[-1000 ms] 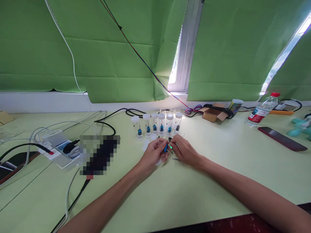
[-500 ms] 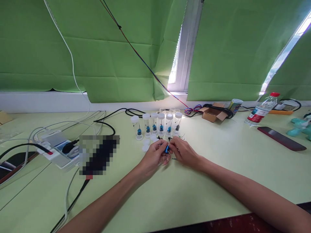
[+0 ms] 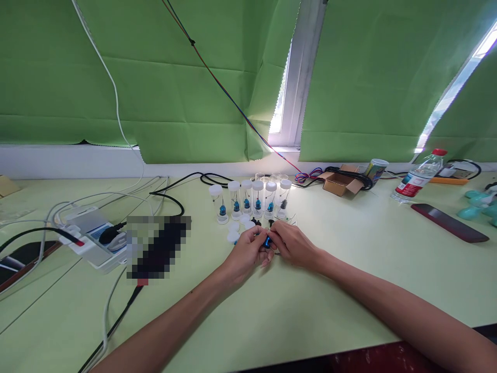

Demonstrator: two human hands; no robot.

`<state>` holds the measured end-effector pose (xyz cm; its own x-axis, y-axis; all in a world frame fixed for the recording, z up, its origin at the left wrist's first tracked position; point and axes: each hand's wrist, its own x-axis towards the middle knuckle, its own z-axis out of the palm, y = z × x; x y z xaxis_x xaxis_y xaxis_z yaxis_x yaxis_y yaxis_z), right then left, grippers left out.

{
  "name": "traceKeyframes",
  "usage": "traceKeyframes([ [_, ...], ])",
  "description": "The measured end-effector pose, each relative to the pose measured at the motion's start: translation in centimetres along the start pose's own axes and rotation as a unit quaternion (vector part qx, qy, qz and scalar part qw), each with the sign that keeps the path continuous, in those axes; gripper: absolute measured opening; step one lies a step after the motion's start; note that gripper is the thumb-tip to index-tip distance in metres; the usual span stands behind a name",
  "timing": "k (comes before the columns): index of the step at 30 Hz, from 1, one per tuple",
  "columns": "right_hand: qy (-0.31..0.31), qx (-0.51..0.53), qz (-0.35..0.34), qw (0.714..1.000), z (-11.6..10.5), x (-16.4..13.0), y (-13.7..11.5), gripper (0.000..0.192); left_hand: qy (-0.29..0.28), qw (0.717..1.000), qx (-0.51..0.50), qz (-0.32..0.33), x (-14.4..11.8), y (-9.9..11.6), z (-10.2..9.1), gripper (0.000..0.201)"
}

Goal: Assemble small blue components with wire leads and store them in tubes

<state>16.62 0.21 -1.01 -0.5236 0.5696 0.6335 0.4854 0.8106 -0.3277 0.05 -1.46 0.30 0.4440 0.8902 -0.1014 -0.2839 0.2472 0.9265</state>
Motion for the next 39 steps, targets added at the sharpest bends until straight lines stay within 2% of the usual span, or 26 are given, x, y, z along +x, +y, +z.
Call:
traceKeyframes([
  [17, -0.033, -0.024, -0.017, 0.999, -0.08, 0.03, 0.13, 0.026, 0.026, 0.998, -0.053, -0.033, -0.04, -0.24, 0.27, 0.02],
  [39, -0.04, -0.018, 0.0, 0.999, 0.06, -0.14, 0.29, 0.026, 0.012, 0.996, -0.079, -0.038, 0.09, -0.7, -0.28, 0.015],
])
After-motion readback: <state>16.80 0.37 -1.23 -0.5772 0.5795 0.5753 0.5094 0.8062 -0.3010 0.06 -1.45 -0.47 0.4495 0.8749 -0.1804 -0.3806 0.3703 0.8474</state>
